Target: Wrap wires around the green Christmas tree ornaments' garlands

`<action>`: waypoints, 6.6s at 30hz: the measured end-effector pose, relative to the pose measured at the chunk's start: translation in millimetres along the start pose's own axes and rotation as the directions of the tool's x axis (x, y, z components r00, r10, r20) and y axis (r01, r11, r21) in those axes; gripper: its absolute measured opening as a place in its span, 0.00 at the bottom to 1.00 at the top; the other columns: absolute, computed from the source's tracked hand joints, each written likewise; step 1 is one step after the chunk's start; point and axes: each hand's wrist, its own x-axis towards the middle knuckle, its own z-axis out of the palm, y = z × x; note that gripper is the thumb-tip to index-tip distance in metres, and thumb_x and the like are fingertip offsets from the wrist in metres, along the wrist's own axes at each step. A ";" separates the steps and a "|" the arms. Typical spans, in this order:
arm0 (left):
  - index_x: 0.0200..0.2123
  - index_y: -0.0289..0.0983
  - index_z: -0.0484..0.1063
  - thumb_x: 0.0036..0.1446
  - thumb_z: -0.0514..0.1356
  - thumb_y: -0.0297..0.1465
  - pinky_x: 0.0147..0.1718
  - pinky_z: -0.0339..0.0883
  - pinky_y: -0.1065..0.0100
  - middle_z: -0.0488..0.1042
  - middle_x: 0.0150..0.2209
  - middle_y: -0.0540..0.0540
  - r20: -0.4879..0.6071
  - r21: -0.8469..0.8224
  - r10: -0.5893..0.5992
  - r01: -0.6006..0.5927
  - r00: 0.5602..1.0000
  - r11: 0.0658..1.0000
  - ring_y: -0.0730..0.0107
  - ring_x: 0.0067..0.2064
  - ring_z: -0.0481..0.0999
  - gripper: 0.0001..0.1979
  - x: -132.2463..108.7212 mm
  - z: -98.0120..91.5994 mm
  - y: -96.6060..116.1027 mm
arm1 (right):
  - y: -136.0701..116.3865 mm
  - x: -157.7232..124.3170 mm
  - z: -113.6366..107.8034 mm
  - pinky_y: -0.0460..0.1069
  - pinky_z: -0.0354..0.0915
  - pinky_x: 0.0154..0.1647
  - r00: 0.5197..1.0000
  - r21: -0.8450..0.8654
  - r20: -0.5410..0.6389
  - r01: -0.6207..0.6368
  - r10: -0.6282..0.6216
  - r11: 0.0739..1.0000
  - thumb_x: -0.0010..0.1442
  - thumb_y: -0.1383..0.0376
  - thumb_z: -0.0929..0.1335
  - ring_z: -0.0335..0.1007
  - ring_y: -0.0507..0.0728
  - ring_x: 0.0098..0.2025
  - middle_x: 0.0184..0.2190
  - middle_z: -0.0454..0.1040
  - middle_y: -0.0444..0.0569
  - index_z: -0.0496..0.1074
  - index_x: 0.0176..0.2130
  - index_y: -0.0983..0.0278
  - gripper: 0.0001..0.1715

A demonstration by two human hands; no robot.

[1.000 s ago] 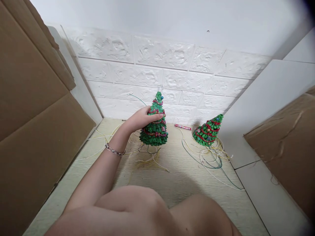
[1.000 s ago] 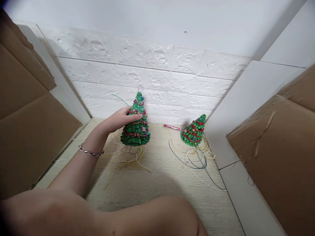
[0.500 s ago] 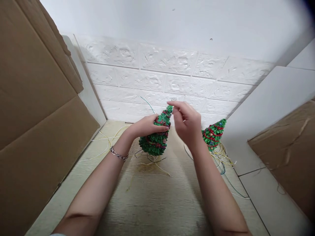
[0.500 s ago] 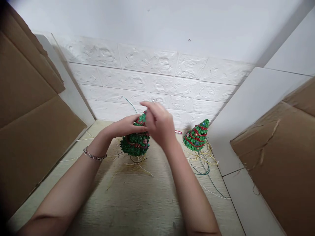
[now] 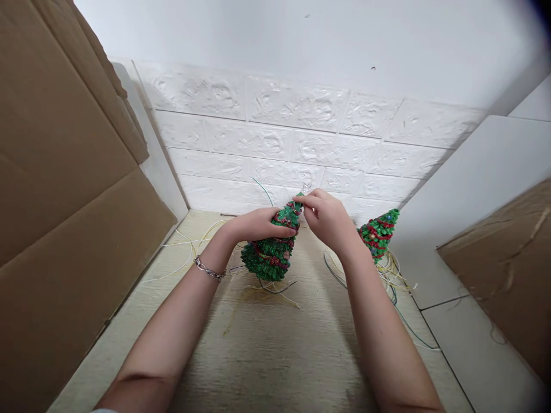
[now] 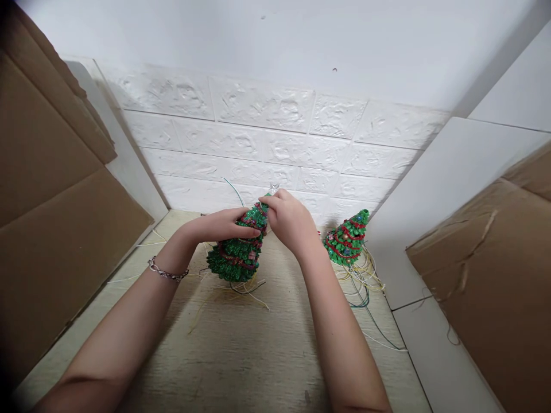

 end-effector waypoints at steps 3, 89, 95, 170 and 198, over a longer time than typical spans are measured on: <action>0.43 0.38 0.73 0.47 0.60 0.47 0.40 0.66 0.62 0.77 0.42 0.44 0.011 0.008 -0.009 0.009 1.000 1.000 0.56 0.44 0.74 0.23 -0.8 -1.5 -0.1 | -1.2 -1.4 0.0 0.51 0.63 0.38 1.000 -0.005 0.013 -0.003 0.003 1.000 0.58 0.72 0.59 0.68 0.57 0.38 0.37 0.73 0.53 0.76 0.45 0.62 0.22; 0.46 0.32 0.75 0.36 0.70 0.39 0.37 0.65 0.66 0.77 0.33 0.44 -0.339 -0.678 -0.011 -0.236 0.941 0.696 0.67 0.34 0.74 0.31 0.4 -15.5 -14.0 | 32.1 -22.7 -44.1 0.43 0.51 0.14 0.820 0.800 0.573 -0.558 -0.003 0.221 0.31 0.54 0.80 0.59 0.46 0.16 0.16 0.71 0.44 0.77 0.20 0.63 0.19; 0.42 0.32 0.76 0.35 0.70 0.39 0.43 0.63 0.61 0.77 0.35 0.43 -0.229 -0.662 0.049 -0.192 0.972 0.724 0.63 0.38 0.74 0.29 9.3 -0.6 -12.7 | -0.5 -11.1 -26.5 0.43 0.63 0.19 0.936 0.934 0.334 -0.345 0.111 0.094 0.36 0.57 0.79 0.66 0.48 0.20 0.19 0.73 0.42 0.76 0.22 0.61 0.15; 0.39 0.34 0.73 0.43 0.66 0.37 0.42 0.65 0.61 0.76 0.38 0.44 -0.237 -0.530 0.132 -0.242 0.962 0.813 0.65 0.39 0.73 0.19 17.0 20.7 -0.6 | -1.9 -3.0 55.1 0.62 0.59 0.58 0.907 0.653 -0.011 -0.313 0.422 0.690 0.58 0.36 0.46 0.45 0.64 0.68 0.70 0.33 0.49 0.37 0.67 0.51 0.45; 0.40 0.34 0.72 0.43 0.67 0.36 0.42 0.66 0.62 0.76 0.36 0.44 -0.256 -0.654 0.123 -0.266 0.959 0.708 0.65 0.39 0.75 0.19 19.6 24.5 -1.2 | -11.3 -2.3 47.2 0.61 0.58 0.59 0.892 0.879 0.083 -0.275 0.445 0.389 0.56 0.34 0.45 0.60 0.61 0.61 0.56 0.68 0.52 0.67 0.56 0.58 0.50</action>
